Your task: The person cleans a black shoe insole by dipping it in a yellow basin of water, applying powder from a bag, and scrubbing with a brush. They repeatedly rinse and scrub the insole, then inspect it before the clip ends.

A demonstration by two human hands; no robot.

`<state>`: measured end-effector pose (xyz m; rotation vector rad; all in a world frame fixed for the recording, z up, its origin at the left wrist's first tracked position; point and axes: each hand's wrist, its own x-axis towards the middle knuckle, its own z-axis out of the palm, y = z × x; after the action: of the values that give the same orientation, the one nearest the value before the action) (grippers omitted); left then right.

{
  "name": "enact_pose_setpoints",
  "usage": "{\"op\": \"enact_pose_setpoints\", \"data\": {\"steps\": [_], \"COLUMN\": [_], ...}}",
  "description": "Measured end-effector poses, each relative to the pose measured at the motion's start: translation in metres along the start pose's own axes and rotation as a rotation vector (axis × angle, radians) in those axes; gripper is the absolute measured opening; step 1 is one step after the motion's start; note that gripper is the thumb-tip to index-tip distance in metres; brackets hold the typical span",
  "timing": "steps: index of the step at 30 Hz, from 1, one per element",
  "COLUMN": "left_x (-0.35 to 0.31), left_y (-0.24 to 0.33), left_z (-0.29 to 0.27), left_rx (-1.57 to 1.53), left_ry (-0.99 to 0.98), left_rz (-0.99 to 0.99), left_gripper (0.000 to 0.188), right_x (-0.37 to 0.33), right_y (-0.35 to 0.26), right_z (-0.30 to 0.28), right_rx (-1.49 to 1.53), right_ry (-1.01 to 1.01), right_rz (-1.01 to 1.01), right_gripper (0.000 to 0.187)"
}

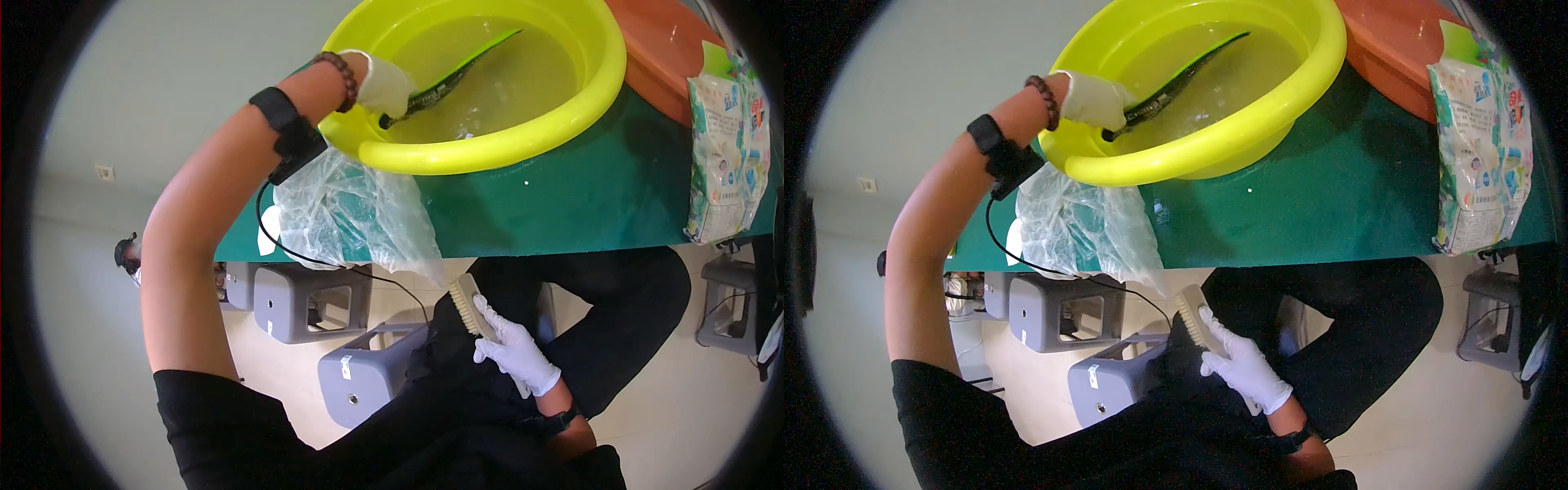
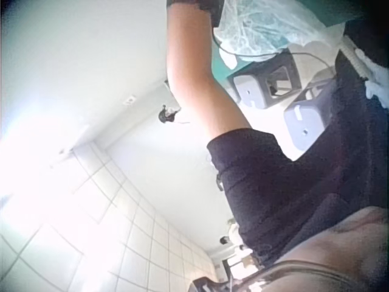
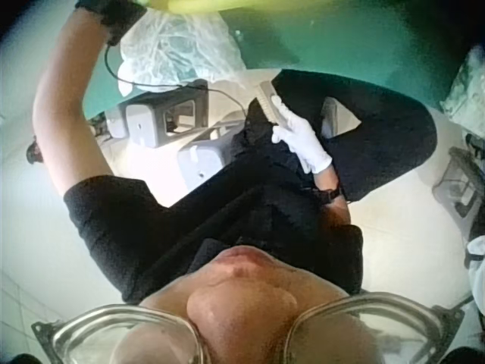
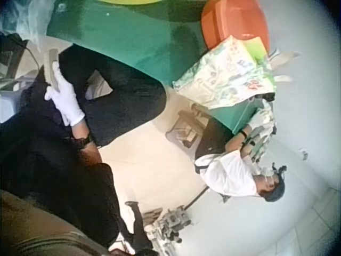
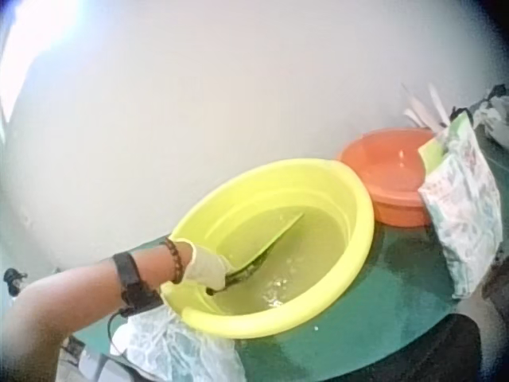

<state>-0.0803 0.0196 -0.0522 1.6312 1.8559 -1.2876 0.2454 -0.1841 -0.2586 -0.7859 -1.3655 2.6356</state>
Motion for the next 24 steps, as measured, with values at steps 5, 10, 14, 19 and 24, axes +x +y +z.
{"op": "enact_pose_setpoints", "data": {"steps": [5,10,14,19,24], "left_x": [-0.033,-0.063,-0.124,-0.16,-0.123], "left_y": [-0.051,-0.083,-0.051,-0.046,-0.092], "left_z": [0.003,-0.008,-0.026,-0.029,-0.011], "left_rx": [-0.346,-0.646,-0.702,-0.693,-0.739], "left_ry": [0.486,1.015,1.304,1.222,1.142], "left_rz": [0.109,0.173,0.049,-0.021,0.033], "left_gripper": [0.041,0.02,0.017,0.018,0.015], "right_x": [-0.003,-0.005,-0.007,-0.007,-0.009], "right_y": [-0.002,0.002,0.006,0.013,0.013], "right_z": [0.003,0.007,0.007,0.007,0.008], "right_rx": [-0.082,-0.117,-0.205,-0.16,-0.165], "right_ry": [-0.003,0.043,0.056,0.081,0.084], "right_rz": [0.026,-0.006,0.024,-0.009,-0.001], "right_gripper": [0.072,0.071,0.07,0.07,0.071]}}
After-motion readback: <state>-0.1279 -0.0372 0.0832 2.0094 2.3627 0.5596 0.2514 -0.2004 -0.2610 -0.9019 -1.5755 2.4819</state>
